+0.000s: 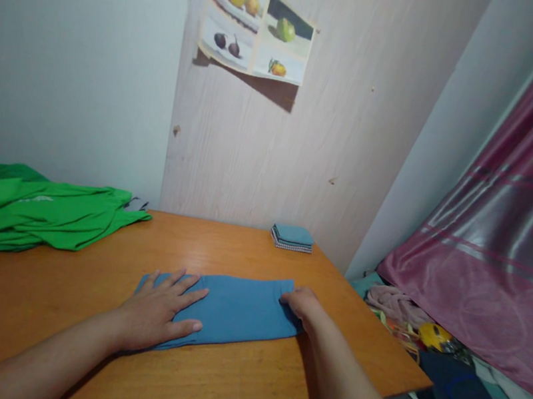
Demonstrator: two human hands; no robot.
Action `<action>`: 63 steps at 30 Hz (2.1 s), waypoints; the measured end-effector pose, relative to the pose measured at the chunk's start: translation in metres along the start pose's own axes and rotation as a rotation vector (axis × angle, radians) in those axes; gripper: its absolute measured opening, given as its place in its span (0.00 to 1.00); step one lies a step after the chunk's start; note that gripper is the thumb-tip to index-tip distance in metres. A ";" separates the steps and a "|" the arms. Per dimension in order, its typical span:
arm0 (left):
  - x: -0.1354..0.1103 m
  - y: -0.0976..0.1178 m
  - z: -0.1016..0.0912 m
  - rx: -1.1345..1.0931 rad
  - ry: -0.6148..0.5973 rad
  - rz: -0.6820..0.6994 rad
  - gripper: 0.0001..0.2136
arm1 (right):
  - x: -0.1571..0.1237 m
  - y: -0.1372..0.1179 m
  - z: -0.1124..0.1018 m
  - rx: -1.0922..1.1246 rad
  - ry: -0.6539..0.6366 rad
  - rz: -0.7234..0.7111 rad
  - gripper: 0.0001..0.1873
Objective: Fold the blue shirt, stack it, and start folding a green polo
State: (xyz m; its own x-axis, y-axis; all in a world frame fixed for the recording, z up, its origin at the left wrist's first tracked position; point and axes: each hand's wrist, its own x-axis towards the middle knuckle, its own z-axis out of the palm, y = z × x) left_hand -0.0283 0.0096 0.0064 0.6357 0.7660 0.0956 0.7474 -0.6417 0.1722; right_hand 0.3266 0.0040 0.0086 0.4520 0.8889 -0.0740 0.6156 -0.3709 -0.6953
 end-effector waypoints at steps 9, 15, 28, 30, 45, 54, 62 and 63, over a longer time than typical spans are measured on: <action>-0.002 0.004 -0.004 -0.011 -0.028 -0.008 0.38 | -0.007 -0.034 -0.013 0.038 -0.052 -0.038 0.14; -0.003 0.004 -0.002 -0.036 -0.014 0.000 0.39 | -0.029 -0.069 -0.002 0.045 -0.077 -0.166 0.09; -0.005 0.008 -0.005 -0.065 -0.022 -0.002 0.40 | -0.056 -0.098 0.065 -0.305 -0.041 -0.402 0.10; -0.005 0.009 -0.006 -0.067 -0.024 -0.002 0.40 | -0.057 -0.096 0.073 -0.335 -0.037 -0.420 0.10; -0.005 0.011 -0.007 -0.096 -0.038 -0.014 0.39 | -0.039 -0.073 0.068 -0.003 0.112 -0.533 0.15; -0.005 0.011 -0.008 -0.094 -0.052 -0.011 0.41 | -0.039 -0.066 0.078 -0.121 0.159 -0.487 0.17; -0.005 0.011 -0.008 -0.094 -0.044 0.000 0.40 | -0.050 -0.083 0.100 -0.350 -0.056 -0.706 0.22; -0.005 0.011 -0.007 -0.094 -0.045 0.000 0.41 | -0.050 -0.083 0.102 -0.372 -0.071 -0.716 0.23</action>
State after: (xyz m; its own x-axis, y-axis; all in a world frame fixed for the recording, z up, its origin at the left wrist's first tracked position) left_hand -0.0246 -0.0010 0.0152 0.6453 0.7622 0.0519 0.7272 -0.6337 0.2639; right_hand 0.1873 0.0174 -0.0028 -0.1674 0.9550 0.2449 0.9202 0.2405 -0.3089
